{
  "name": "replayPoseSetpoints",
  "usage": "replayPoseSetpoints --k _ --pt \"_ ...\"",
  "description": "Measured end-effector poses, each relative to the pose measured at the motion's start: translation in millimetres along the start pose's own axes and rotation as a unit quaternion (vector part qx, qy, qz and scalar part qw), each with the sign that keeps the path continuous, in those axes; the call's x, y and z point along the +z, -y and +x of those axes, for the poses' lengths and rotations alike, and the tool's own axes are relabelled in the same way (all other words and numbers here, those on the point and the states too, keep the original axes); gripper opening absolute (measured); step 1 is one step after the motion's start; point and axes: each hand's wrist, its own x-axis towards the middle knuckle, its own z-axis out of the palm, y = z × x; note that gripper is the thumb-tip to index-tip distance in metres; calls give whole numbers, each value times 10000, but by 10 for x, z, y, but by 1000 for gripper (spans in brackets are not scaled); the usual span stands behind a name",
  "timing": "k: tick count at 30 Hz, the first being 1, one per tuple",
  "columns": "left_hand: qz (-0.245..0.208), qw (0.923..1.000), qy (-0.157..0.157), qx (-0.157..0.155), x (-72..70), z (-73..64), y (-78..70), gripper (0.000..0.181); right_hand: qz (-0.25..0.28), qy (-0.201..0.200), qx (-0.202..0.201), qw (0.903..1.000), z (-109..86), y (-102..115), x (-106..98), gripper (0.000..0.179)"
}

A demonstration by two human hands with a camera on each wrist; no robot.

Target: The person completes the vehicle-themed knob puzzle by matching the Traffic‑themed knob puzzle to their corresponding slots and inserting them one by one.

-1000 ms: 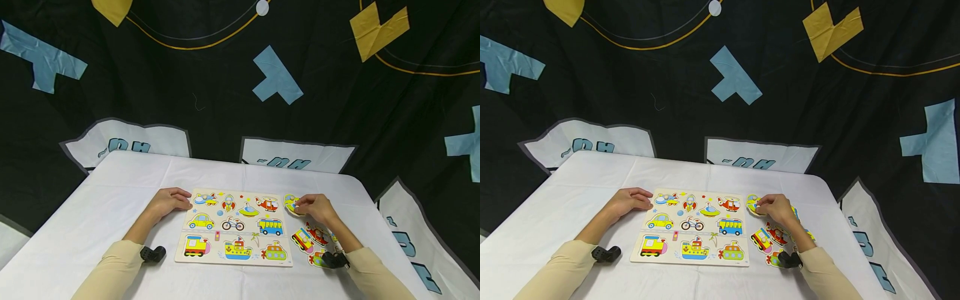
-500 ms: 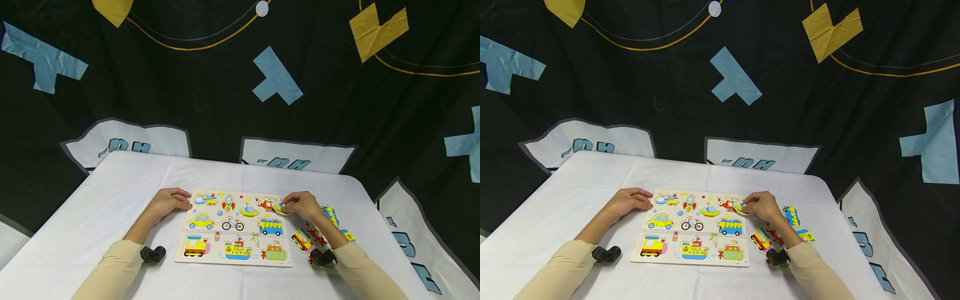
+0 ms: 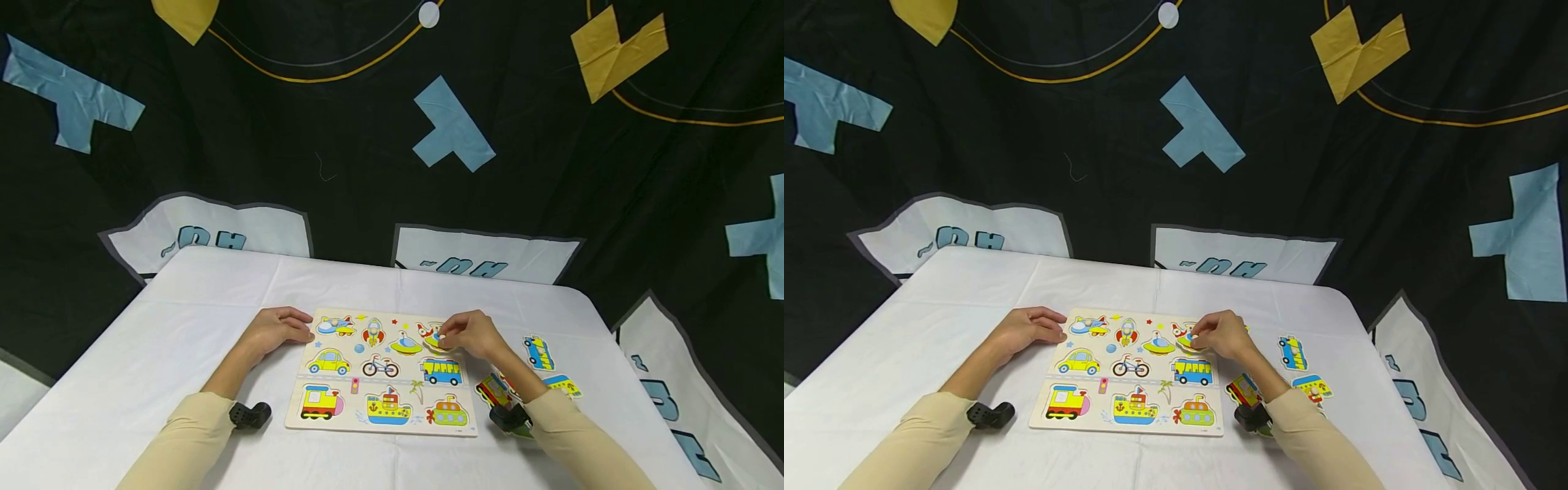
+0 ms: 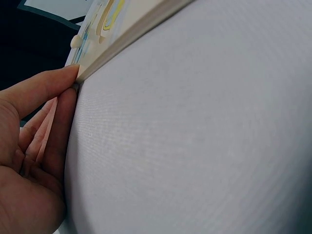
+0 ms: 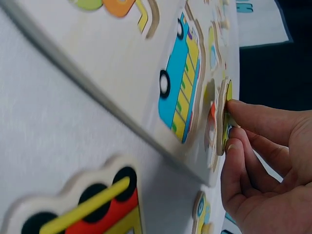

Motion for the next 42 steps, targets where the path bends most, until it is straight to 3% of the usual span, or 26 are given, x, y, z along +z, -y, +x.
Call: replayPoseSetpoints --k 18,42 --pt "92 9999 -54 9 -3 -7 13 45 -125 147 -284 9994 43 165 302 11" --pt "-41 10000 -9 6 -2 -14 -7 46 -157 304 -412 9986 87 299 460 10"
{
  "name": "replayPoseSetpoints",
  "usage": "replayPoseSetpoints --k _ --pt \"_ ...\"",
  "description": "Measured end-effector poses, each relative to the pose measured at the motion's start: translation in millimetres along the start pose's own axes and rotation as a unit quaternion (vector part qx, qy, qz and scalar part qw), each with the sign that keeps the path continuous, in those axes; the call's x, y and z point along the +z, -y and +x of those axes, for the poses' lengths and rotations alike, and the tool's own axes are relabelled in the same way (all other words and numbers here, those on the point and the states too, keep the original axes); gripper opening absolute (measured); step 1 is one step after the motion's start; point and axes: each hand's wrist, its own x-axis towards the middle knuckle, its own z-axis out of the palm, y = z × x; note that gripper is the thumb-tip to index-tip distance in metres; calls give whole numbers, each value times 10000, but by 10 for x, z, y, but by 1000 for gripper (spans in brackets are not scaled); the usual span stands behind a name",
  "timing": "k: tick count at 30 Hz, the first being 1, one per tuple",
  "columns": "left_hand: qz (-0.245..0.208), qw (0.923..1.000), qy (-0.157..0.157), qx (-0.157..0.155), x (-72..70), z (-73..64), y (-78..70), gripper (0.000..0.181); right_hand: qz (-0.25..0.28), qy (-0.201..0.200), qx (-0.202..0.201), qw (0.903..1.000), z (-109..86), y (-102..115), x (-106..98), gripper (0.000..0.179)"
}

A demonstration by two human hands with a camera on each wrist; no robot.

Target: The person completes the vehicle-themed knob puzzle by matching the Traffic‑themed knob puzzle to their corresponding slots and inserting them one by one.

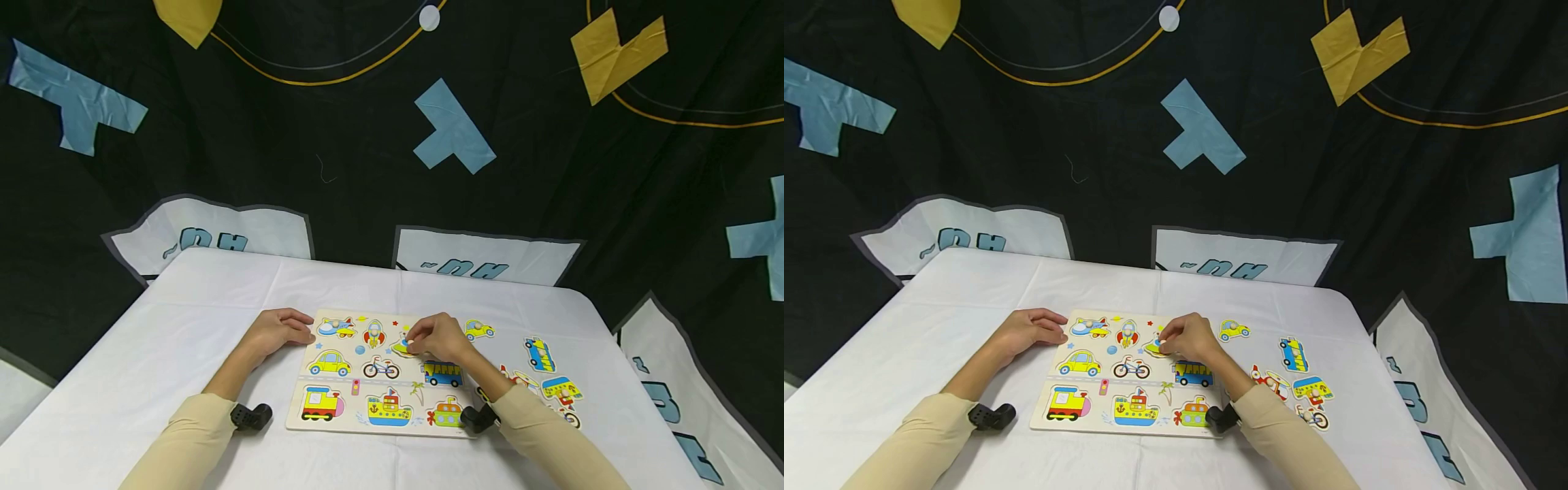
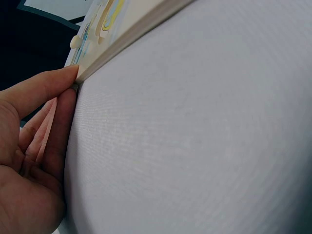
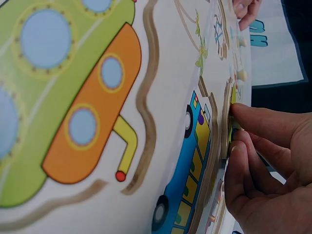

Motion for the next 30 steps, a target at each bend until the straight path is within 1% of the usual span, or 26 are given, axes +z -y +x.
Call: replayPoseSetpoints --k 8,17,30 --pt "54 10000 -31 15 3 -2 -3 45 10 -72 4 10000 13 18 22 10" --pt "83 10000 -23 -13 7 -7 -5 45 113 -10 -8 9999 19 5 44 11" --pt "-35 10000 16 20 2 3 -4 46 49 38 35 10000 33 -17 51 12"
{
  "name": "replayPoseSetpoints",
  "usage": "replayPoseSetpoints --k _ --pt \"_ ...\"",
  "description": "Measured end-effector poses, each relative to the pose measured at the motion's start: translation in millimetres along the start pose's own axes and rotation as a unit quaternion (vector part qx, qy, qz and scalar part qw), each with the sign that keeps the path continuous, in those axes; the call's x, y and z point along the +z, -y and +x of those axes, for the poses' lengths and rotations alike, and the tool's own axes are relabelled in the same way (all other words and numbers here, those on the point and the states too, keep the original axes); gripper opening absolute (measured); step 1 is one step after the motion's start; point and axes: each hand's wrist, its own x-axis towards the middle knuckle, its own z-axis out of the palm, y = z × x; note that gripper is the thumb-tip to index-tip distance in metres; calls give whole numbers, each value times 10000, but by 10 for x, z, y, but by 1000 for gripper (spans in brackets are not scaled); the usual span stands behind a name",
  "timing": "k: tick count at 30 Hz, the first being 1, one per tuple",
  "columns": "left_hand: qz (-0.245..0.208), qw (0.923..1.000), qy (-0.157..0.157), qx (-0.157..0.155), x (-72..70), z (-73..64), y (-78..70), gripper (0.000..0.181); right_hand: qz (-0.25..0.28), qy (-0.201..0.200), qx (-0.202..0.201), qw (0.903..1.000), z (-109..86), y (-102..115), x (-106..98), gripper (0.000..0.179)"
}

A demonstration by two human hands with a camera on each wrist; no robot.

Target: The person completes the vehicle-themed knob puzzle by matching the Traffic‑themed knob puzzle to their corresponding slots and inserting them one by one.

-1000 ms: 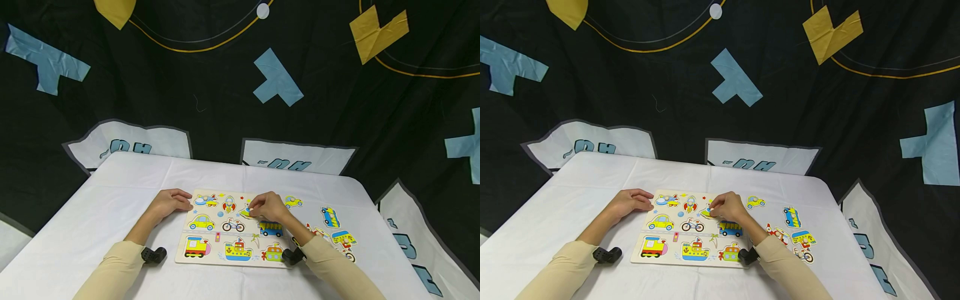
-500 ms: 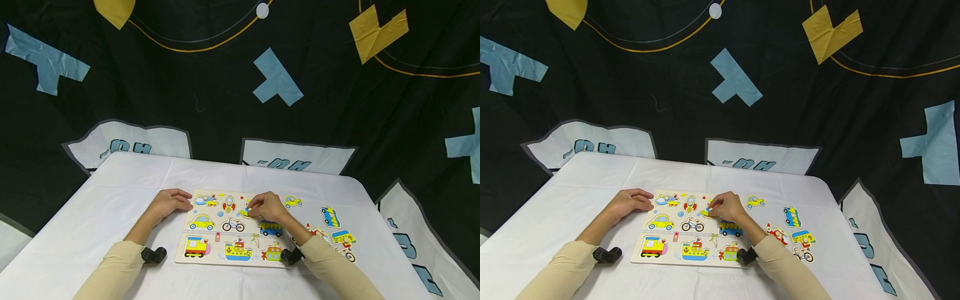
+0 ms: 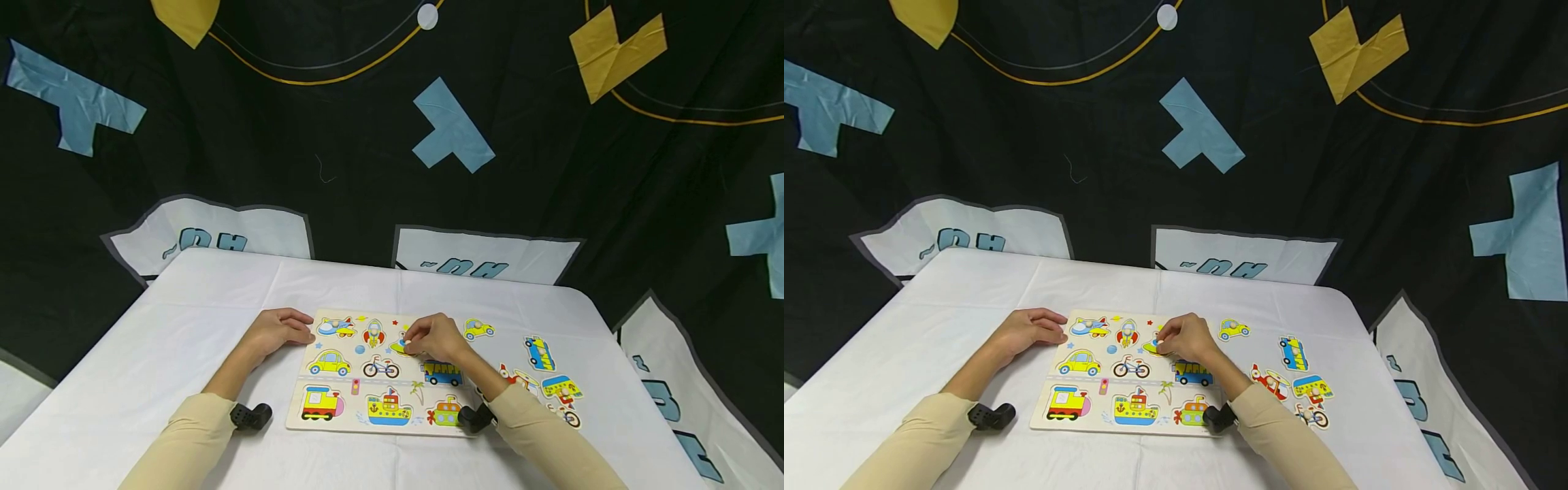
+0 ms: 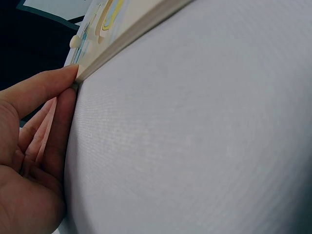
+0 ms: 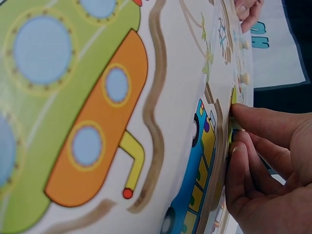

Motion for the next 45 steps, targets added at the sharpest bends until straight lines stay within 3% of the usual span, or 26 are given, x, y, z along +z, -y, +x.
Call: replayPoseSetpoints --k 13,23,45 --pt "73 10000 -7 -34 9 6 12 46 -38 -80 49 9999 -16 5 -38 12" --pt "97 10000 6 0 7 4 4 45 181 -543 259 9980 -15 17 -363 15" --pt "-34 10000 31 31 -7 25 30 46 168 -666 480 9965 -250 -388 -869 24"
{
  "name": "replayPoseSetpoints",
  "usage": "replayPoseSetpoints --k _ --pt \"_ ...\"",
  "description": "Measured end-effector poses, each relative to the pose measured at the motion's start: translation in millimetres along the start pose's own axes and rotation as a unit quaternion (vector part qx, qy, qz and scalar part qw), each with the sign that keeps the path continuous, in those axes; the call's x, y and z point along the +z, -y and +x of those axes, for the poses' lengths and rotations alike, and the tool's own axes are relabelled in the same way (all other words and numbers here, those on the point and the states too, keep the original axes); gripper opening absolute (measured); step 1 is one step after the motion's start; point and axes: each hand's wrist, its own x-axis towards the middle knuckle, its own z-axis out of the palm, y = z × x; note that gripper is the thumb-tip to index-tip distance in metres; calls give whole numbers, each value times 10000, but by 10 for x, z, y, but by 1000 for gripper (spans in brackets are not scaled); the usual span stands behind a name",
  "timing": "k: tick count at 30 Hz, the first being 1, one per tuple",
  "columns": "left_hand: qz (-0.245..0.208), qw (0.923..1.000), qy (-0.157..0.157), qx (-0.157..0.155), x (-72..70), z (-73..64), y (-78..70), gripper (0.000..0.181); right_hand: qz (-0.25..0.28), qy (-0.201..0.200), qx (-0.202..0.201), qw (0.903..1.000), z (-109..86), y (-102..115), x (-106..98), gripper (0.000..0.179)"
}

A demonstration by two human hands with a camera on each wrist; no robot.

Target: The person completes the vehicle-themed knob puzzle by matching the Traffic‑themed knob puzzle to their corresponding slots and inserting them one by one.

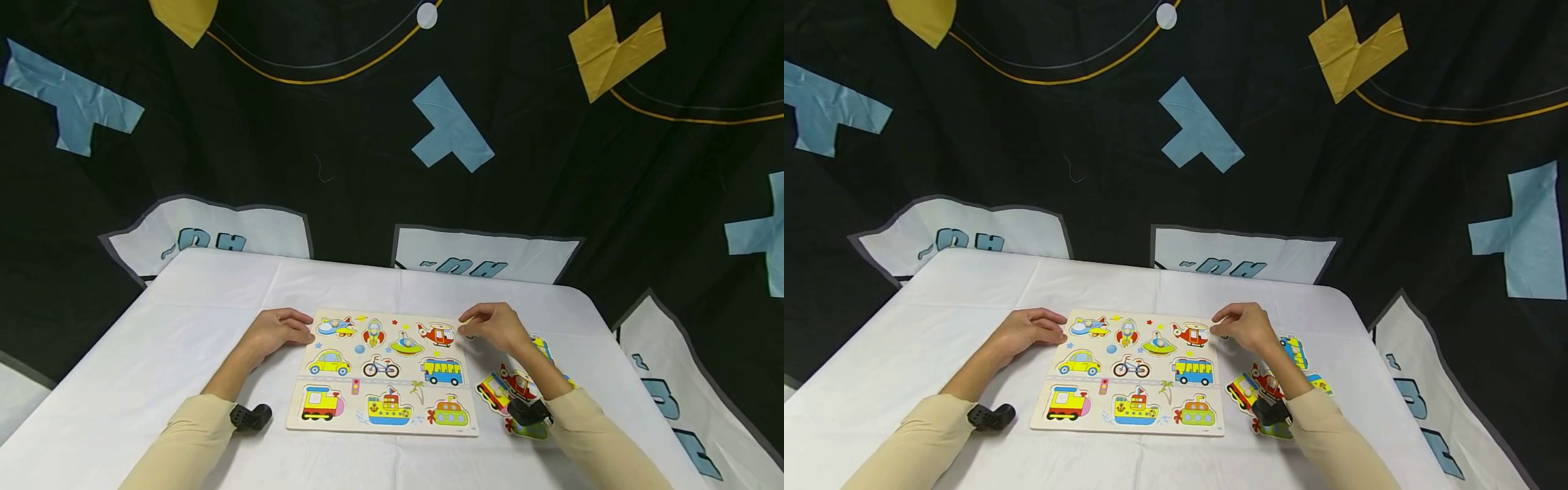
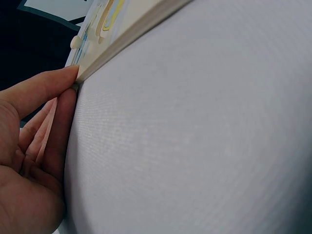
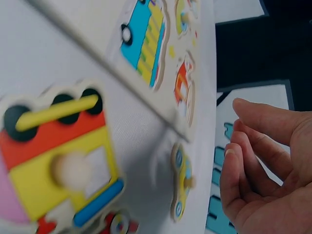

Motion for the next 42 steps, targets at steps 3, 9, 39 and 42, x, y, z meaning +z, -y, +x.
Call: replayPoseSetpoints --k 3,9,39,42 --pt "31 10000 -5 -2 3 -6 -6 46 -26 11 81 10000 -46 -85 -62 24" --pt "94 10000 2 -15 5 -16 -17 47 -124 29 273 9995 -168 -238 -182 26" --pt "227 9997 -41 -50 -2 -9 -20 46 -250 1054 479 9930 -552 -662 -533 27" --pt "186 9998 -26 -52 5 -5 -11 46 -201 1245 424 9911 -567 -684 -554 27"
